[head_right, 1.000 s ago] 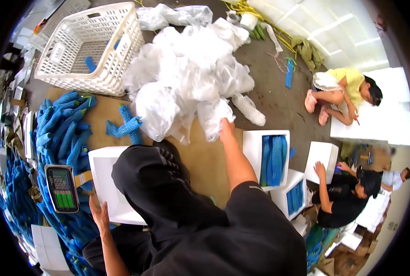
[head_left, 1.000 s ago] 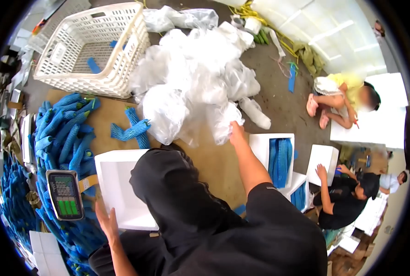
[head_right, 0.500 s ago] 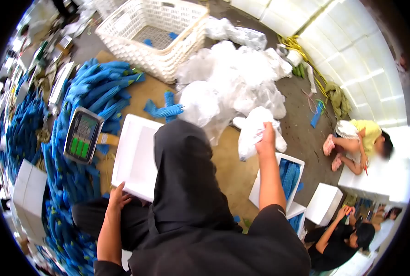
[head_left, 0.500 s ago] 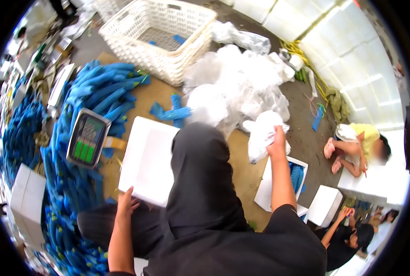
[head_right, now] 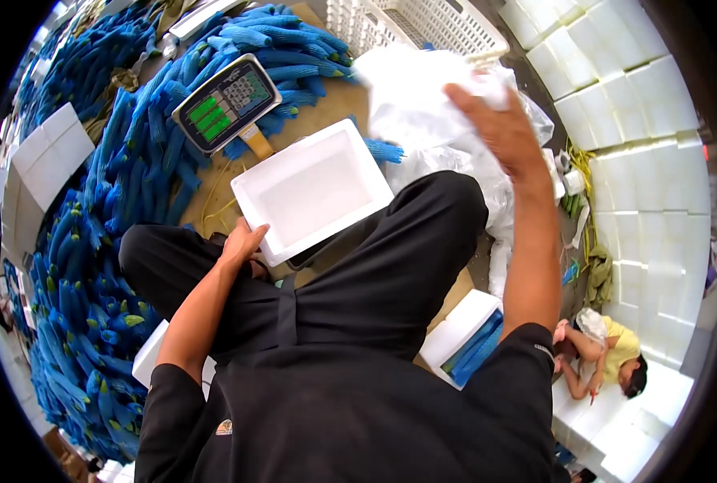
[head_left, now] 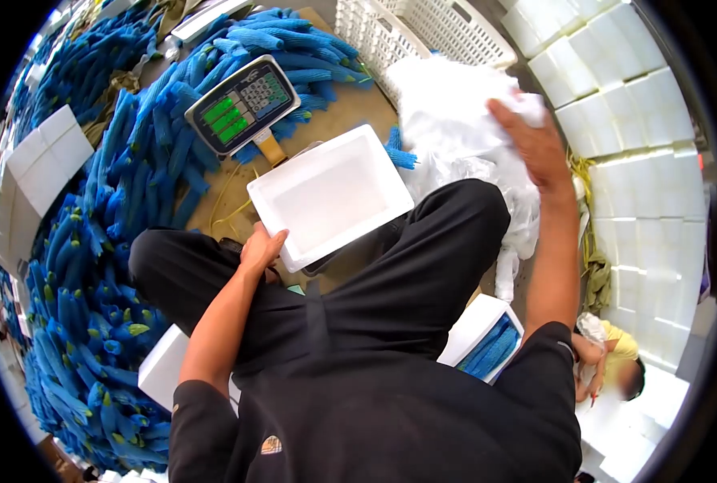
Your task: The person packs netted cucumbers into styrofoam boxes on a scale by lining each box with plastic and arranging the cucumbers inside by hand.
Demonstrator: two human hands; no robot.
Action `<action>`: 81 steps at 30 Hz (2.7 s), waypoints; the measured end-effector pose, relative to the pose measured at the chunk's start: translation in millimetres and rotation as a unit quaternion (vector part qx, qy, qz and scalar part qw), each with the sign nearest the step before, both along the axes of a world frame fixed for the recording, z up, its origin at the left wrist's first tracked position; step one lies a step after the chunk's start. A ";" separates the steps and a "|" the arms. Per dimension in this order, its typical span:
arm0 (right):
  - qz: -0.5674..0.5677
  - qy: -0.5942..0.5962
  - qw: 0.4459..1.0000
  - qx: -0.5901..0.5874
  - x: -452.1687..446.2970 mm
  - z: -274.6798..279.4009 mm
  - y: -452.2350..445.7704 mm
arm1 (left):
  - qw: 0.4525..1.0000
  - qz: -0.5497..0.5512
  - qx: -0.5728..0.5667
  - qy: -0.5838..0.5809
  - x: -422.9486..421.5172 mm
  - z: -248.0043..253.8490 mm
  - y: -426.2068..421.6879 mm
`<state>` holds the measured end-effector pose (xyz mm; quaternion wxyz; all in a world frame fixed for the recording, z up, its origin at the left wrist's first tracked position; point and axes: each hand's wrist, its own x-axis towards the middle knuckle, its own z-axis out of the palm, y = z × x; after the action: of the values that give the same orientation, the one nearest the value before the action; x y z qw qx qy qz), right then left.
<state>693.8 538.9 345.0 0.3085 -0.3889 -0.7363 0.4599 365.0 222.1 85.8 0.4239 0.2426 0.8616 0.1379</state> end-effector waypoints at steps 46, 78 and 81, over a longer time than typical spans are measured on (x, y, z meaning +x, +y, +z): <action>0.472 -0.532 0.703 0.007 -165.8 -343.1 -130.1 | 0.966 -0.219 -0.050 0.130 -9.3 25.5 3.1; 0.450 -0.540 0.705 -0.089 -152.6 -339.1 -130.5 | 0.743 0.395 0.461 -0.282 -125.0 -9.0 -139.8; 0.408 -0.595 0.693 0.001 -165.8 -280.2 -147.3 | 0.777 0.405 0.397 -0.273 -94.9 -55.9 -158.3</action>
<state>528.0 391.6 64.9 -0.4115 -0.2418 -0.8528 0.2120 270.0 63.7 29.9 0.4126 -0.0301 0.5973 0.6871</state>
